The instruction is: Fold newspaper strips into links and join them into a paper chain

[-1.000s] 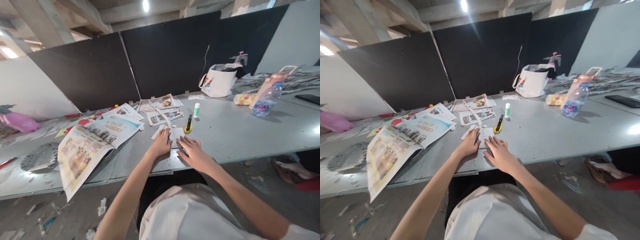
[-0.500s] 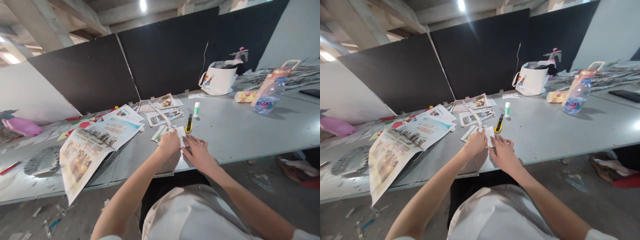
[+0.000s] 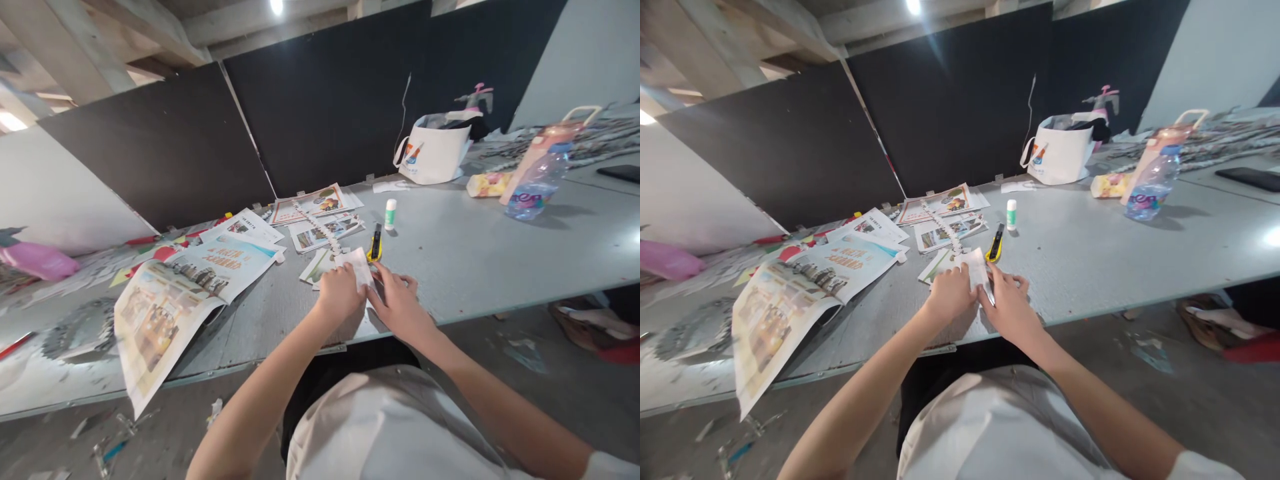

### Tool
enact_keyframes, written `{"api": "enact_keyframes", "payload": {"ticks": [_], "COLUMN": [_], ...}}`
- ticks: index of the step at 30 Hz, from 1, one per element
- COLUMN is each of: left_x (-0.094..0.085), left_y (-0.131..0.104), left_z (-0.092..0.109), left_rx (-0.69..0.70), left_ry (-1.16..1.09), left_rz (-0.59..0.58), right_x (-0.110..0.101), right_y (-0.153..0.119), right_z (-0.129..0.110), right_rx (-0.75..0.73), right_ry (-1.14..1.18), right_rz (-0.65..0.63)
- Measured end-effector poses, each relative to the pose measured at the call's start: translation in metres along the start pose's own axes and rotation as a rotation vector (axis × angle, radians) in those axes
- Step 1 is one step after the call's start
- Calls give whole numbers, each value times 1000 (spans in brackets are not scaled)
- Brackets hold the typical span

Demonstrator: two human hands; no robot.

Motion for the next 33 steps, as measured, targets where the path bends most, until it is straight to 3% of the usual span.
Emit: {"api": "enact_keyframes", "payload": {"ticks": [6, 12, 16, 20, 26, 29, 33], "left_x": [-11, -13, -6, 11, 32, 35, 34], "left_y": [1, -6, -15, -21, -22, -21, -20], "left_z": [-1, -13, -32, -49, -58, -57, -56], "left_rx": [-20, 21, 55, 108, 76, 57, 52], "left_ry": [35, 12, -80, -225, -361, -357, -344], "left_rz": [103, 127, 125, 114, 142, 144, 145], "right_x": [-2, -1, -1, 1, 22, 27, 30], "right_y": [0, 2, 4, 2, -4, -4, 0], "right_z": [-4, -2, 11, 20, -6, -13, -6], "right_rx": [17, 60, 161, 401, 700, 748, 726], "right_ry": [12, 44, 343, 761, 1216, 1319, 1291], "right_rz": [-23, -35, -95, -154, -326, -335, -315]}}
Point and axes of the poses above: each hand's wrist, its own y-axis towards the middle knuckle, its own x-axis out of the palm, z = x × y, the point moved 8 cm from there along y, towards the middle knuckle, and after that the axes turned 2 degrees about y, right-handed, at the moved point
